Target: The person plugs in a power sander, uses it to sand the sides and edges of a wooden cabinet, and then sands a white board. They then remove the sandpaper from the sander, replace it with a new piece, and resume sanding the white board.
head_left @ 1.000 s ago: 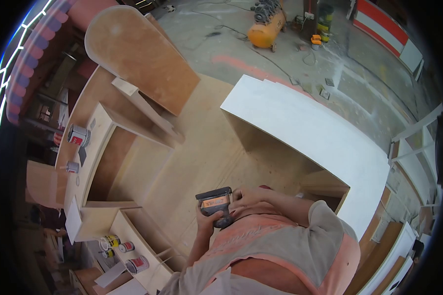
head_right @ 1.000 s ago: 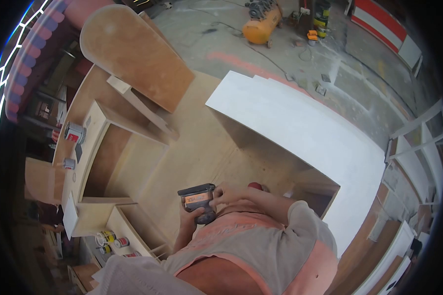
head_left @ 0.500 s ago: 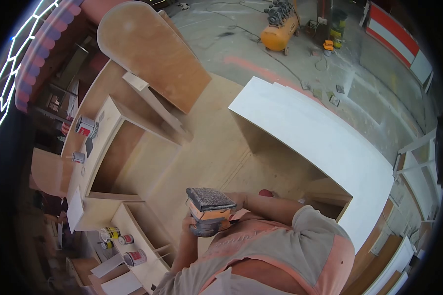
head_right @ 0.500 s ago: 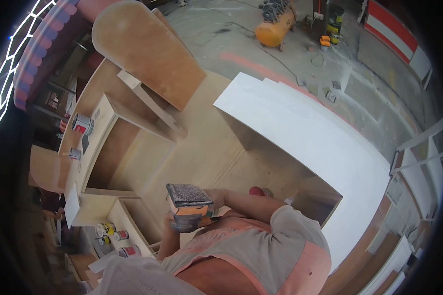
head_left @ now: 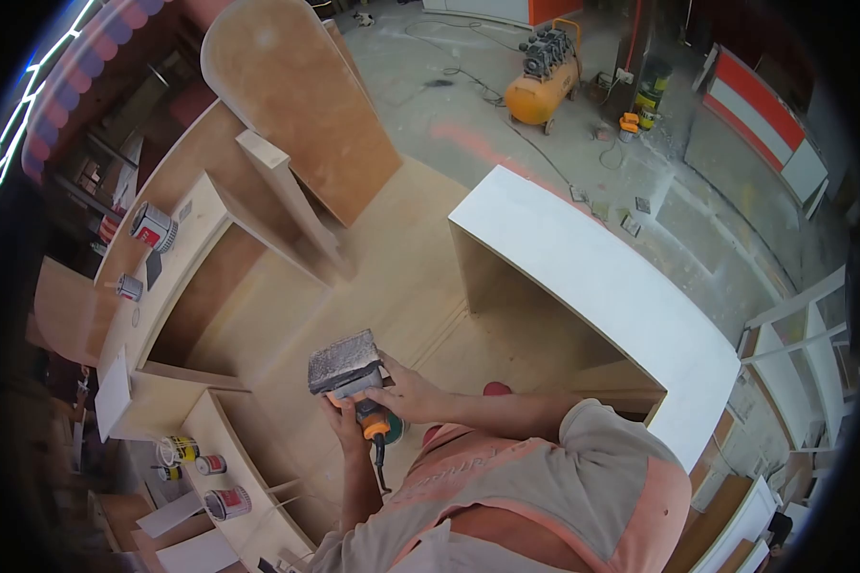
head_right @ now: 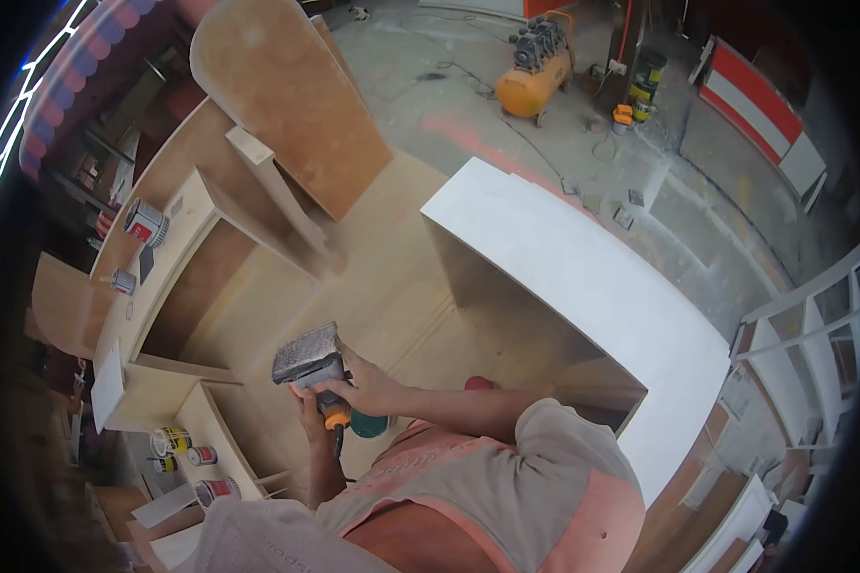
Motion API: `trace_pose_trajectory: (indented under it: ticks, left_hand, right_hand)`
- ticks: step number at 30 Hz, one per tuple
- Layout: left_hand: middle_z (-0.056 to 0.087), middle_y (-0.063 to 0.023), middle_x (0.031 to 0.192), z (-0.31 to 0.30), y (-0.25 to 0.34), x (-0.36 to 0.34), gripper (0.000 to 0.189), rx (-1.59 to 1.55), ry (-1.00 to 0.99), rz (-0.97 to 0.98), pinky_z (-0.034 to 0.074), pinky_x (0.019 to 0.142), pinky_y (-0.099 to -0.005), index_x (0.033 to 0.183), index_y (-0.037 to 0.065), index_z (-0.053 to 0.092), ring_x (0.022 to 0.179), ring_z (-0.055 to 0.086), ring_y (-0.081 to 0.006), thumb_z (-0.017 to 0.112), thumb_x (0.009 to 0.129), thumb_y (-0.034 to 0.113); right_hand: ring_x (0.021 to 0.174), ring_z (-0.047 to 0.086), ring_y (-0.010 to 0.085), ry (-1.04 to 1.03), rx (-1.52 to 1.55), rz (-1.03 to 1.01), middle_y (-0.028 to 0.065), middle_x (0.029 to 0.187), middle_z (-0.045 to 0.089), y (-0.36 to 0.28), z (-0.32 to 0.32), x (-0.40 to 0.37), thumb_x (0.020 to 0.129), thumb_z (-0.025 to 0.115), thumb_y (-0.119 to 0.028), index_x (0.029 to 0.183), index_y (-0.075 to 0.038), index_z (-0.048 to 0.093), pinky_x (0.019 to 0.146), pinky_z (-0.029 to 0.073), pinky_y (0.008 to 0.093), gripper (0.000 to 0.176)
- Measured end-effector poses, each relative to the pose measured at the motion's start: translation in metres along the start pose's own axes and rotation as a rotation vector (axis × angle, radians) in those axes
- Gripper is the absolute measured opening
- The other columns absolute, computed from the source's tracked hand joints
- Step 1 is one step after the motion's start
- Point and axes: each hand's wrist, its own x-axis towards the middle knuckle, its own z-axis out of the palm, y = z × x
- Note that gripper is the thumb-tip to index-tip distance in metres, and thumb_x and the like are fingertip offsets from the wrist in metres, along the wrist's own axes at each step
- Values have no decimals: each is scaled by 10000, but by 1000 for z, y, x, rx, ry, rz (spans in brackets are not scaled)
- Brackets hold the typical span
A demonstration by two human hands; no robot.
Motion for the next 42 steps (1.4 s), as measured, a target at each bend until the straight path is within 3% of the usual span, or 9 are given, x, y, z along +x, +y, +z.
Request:
trace_pose_trajectory:
  ticks: [3, 5, 8, 12, 18, 24, 33, 37, 42]
  left_hand:
    - [463, -108, 1112, -12, -11, -5, 515, 37, -46, -56, 384, 860, -309, 1233, 4, 317, 1012, 458, -177, 579, 849, 224]
    - [459, -106, 1098, -18, -27, -11, 501, 99, -88, -70, 383, 851, -311, 1225, 10, 318, 1000, 451, -173, 577, 851, 220]
    - [470, -122, 1072, -12, -50, -33, 515, 34, -35, -258, 404, 816, -294, 1244, 16, 290, 955, 477, -174, 579, 857, 194]
    - [498, -174, 1102, 21, -40, -55, 568, 21, -136, -315, 452, 781, -297, 1300, 18, 247, 958, 526, -194, 576, 865, 178]
    - [542, -167, 1021, 17, -56, -47, 541, 148, -252, -313, 466, 737, -267, 1276, 18, 276, 882, 554, -172, 584, 863, 185]
    - [533, -155, 1018, 21, -46, -39, 509, 229, -349, -423, 458, 730, -275, 1258, 52, 281, 886, 542, -165, 577, 869, 194]
    - [546, -169, 982, 19, -48, -34, 518, 138, -287, -476, 477, 684, -270, 1196, 29, 335, 841, 561, -183, 645, 818, 199]
    - [545, -171, 986, 17, -41, -34, 514, 169, -271, -467, 482, 682, -270, 1180, 29, 339, 845, 567, -187, 660, 806, 177]
    - [546, -183, 1002, 13, -41, -35, 527, 15, -255, -408, 492, 699, -279, 1182, 25, 336, 875, 576, -205, 670, 797, 155]
  right_hand:
    - [1128, 478, 299, 4, -188, 64, 204, 1187, 482, 2, -10, -11, 825, 611, -313, 1321, 3, 301, 924, 418, 380, 665]
    - [1043, 517, 355, 56, -728, -178, 222, 1182, 484, 23, -19, -24, 784, 636, -391, 1248, 18, 416, 887, 429, 402, 656]
    - [930, 558, 366, 30, -835, -28, 218, 1081, 543, 34, -32, -45, 720, 663, -488, 1115, 35, 531, 830, 446, 402, 669]
    - [842, 589, 335, 103, -739, 165, 214, 868, 599, 27, -51, -72, 596, 718, -577, 883, 51, 611, 752, 472, 379, 699]
    - [763, 608, 312, 132, -864, 260, 192, 826, 609, 23, -58, -81, 594, 733, -555, 899, 47, 611, 694, 488, 374, 685]
    - [829, 604, 307, 149, -866, 271, 180, 891, 602, 27, -59, -85, 625, 689, -569, 919, 35, 594, 732, 477, 371, 678]
    - [745, 600, 302, 126, -840, 293, 186, 821, 603, -1, -50, -75, 615, 707, -566, 858, 44, 597, 654, 473, 366, 666]
    - [820, 594, 313, 69, -900, 378, 188, 875, 591, 18, -48, -77, 645, 686, -561, 937, 38, 581, 709, 475, 372, 675]
    - [843, 588, 319, 262, -748, 196, 189, 909, 580, 19, -37, -81, 646, 713, -523, 940, 46, 584, 723, 471, 374, 653]
